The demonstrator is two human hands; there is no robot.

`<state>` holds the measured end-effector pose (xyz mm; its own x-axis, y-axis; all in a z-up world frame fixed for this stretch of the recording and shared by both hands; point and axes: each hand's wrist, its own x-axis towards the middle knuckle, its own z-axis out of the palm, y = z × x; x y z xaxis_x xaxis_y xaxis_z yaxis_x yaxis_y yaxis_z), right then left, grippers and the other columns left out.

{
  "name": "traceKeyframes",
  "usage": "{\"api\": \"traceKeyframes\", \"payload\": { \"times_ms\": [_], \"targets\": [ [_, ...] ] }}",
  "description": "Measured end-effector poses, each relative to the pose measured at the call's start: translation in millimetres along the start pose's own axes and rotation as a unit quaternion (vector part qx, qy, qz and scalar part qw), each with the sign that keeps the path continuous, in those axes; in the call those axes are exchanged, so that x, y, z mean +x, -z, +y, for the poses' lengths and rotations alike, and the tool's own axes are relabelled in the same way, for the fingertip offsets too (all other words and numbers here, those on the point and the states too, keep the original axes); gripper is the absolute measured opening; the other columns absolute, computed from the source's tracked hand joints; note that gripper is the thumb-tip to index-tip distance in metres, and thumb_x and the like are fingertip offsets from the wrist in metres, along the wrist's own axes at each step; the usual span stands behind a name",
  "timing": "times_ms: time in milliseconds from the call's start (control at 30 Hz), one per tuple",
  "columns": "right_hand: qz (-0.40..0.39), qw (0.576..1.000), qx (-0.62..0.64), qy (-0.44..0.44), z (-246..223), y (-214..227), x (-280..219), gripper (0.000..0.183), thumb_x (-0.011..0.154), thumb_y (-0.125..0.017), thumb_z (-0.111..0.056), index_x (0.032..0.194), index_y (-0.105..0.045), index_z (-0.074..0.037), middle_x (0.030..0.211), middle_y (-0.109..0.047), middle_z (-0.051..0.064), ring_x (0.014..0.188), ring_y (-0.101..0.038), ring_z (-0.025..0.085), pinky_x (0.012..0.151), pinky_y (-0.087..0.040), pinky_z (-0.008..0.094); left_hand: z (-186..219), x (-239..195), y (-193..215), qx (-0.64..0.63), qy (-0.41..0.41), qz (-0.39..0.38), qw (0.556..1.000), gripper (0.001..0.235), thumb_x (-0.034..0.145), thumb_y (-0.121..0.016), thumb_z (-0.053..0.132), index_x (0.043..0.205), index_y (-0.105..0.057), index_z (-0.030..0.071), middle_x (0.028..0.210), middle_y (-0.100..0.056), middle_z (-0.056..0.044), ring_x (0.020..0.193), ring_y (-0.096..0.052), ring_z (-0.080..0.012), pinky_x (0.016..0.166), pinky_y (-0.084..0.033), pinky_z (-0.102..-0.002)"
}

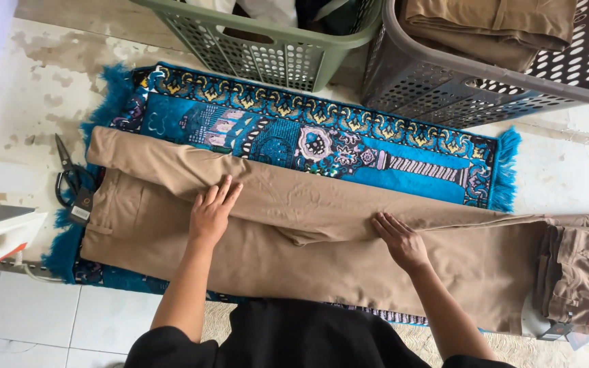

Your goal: The person lays a pair of beige trousers flat on a patterned mat, folds one leg over the other, and smooths the fabric. They then spray the trousers with a liquid from a spray bottle and iron the folded trousers with a handheld iron.

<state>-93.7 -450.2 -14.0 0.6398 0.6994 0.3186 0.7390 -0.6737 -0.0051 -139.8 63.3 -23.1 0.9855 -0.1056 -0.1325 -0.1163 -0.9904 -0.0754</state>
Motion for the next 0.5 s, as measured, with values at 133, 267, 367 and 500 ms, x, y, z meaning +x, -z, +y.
{"api": "traceKeyframes", "payload": {
  "times_ms": [133, 267, 367, 500],
  "targets": [
    [0.021, 0.999, -0.037, -0.008, -6, 9, -5, 0.039, 0.095, -0.054, -0.006, 0.128, -0.071, -0.018, 0.127, -0.073, 0.005, 0.116, -0.069, 0.021, 0.097, -0.056, 0.031, -1, -5, -2, 0.022, 0.011, 0.085, 0.996, 0.07, 0.089, -0.062, 0.016, 0.154, -0.045, 0.031, 0.16, -0.048, 0.0, 0.148, -0.041, -0.0207, 0.124, -0.026, -0.052],
    [0.025, 0.999, -0.045, 0.002, -18, 8, -17, 0.037, 0.096, -0.055, -0.008, 0.128, -0.07, -0.016, 0.13, -0.072, 0.005, 0.118, -0.069, 0.02, 0.097, -0.056, 0.031, -6, -6, -16, -0.025, 0.025, 0.035, 0.999, 0.078, 0.088, -0.059, 0.008, 0.16, -0.036, 0.027, 0.164, -0.039, 0.0, 0.152, -0.034, -0.0222, 0.124, -0.027, -0.055],
    [0.015, 1.0, -0.023, 0.009, -18, -5, -16, 0.032, 0.098, -0.056, -0.011, 0.127, -0.07, -0.014, 0.13, -0.072, 0.008, 0.119, -0.068, 0.023, 0.096, -0.056, 0.031, -6, 0, -13, -0.051, 0.043, -0.043, 0.997, 0.082, 0.088, -0.054, 0.006, 0.163, -0.027, 0.027, 0.171, -0.026, 0.0, 0.156, -0.025, -0.0238, 0.125, -0.023, -0.057],
    [0.016, 1.0, 0.009, -0.005, -21, -3, -23, 0.03, 0.099, -0.055, -0.01, 0.125, -0.071, -0.01, 0.129, -0.071, 0.013, 0.119, -0.068, 0.028, 0.096, -0.057, 0.035, 42, -1, 27, -0.069, 0.024, -0.005, 0.997, 0.094, 0.078, -0.067, 0.007, 0.163, -0.026, 0.011, 0.167, -0.027, -0.024, 0.153, -0.029, -0.0395, 0.127, -0.017, -0.06]
  ]
}}
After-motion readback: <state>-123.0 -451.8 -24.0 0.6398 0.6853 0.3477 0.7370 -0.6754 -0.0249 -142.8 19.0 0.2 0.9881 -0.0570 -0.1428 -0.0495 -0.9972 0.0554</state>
